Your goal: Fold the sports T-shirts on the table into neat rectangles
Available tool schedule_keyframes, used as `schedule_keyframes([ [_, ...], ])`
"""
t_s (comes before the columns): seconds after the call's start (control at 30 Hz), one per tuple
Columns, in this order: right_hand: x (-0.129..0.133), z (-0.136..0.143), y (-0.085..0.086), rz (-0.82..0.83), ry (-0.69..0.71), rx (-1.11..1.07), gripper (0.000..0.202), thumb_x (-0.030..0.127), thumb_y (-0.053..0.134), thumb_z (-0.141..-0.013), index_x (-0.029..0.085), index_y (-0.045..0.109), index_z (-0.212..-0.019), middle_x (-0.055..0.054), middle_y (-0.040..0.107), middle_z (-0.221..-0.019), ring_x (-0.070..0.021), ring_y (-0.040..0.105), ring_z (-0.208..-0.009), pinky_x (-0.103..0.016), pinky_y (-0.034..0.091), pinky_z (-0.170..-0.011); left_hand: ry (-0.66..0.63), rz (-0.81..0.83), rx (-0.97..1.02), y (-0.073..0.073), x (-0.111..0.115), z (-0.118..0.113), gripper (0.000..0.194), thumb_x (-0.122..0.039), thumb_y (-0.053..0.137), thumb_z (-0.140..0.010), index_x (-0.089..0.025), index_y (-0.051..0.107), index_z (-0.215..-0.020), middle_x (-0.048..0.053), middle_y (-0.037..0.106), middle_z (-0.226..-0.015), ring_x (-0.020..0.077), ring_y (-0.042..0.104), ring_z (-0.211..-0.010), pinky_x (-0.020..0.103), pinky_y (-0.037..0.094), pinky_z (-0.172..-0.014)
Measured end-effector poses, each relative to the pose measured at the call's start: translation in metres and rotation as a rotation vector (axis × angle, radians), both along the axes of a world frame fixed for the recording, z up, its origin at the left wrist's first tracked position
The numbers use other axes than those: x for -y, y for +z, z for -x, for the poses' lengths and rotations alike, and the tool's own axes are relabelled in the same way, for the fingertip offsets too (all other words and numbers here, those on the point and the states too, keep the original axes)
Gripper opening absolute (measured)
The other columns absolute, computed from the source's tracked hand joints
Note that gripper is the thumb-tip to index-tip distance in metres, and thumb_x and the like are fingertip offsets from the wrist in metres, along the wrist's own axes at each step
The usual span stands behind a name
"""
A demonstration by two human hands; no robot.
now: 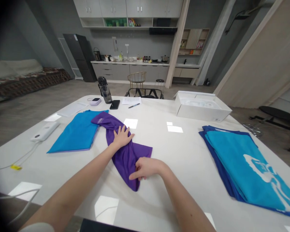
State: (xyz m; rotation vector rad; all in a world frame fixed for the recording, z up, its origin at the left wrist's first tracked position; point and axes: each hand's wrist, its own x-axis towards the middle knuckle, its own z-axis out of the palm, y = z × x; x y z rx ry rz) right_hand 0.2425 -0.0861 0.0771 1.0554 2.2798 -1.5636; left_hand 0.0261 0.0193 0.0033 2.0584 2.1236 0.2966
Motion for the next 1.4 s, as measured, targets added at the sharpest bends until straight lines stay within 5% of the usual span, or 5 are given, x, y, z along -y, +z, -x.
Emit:
schedule_keyframes([
  [0.2, -0.018, -0.018, -0.025, -0.496, -0.450, -0.114, 0.022, 0.042, 0.065, -0.091, 0.021, 0.071, -0.091, -0.001, 0.072, -0.081, -0.0146, 0.061, -0.071, -0.024, 0.041, -0.064, -0.218, -0.051, 0.054, -0.002, -0.018, -0.041, 0.071, -0.066, 0.043, -0.094, -0.023, 0.045, -0.151, 0.016, 0.031, -0.165, 0.0379, 0.016, -0.155, 0.064, 0.012, -0.121],
  [0.6, -0.004, -0.034, -0.017, -0.197, -0.274, 0.142, 0.014, 0.027, 0.073, -0.077, 0.019, 0.070, -0.067, 0.003, 0.062, -0.052, -0.0120, 0.055, -0.046, -0.023, 0.041, -0.053, -0.344, -0.240, 0.252, 0.008, -0.020, -0.166, 0.023, -0.018, 0.048, -0.094, -0.021, 0.065, -0.110, 0.018, 0.064, -0.122, 0.0328, 0.055, -0.124, 0.052, 0.038, -0.108],
  [1.03, -0.007, -0.031, -0.028, -0.468, -0.358, 0.113, 0.027, 0.047, 0.073, -0.085, 0.022, 0.067, -0.076, 0.002, 0.065, -0.068, -0.0116, 0.054, -0.061, -0.024, 0.028, -0.056, 0.524, -0.212, 1.630, 0.004, -0.042, 0.011, 0.014, -0.023, 0.064, -0.074, -0.021, 0.051, -0.080, -0.003, 0.054, -0.072, 0.0134, 0.052, -0.064, 0.025, 0.043, -0.063],
  [1.2, -0.007, -0.024, -0.033, -0.468, -0.350, 0.104, 0.023, 0.044, 0.071, -0.088, 0.023, 0.068, -0.080, 0.003, 0.065, -0.069, -0.0116, 0.054, -0.062, -0.025, 0.027, -0.058, 0.470, -0.586, 0.996, 0.006, -0.021, 0.055, 0.016, -0.023, 0.059, -0.082, -0.019, 0.059, -0.097, 0.007, 0.061, -0.098, 0.0226, 0.060, -0.097, 0.038, 0.050, -0.090],
  [1.4, -0.007, -0.019, -0.029, -0.518, -0.399, 0.047, 0.021, 0.044, 0.068, -0.091, 0.024, 0.068, -0.085, 0.004, 0.061, -0.063, -0.0116, 0.052, -0.059, -0.024, 0.026, -0.057, -0.451, -0.281, 0.162, 0.024, -0.032, 0.007, 0.040, -0.024, 0.056, -0.089, -0.021, 0.059, -0.129, 0.012, 0.059, -0.135, 0.0267, 0.054, -0.127, 0.041, 0.040, -0.112],
])
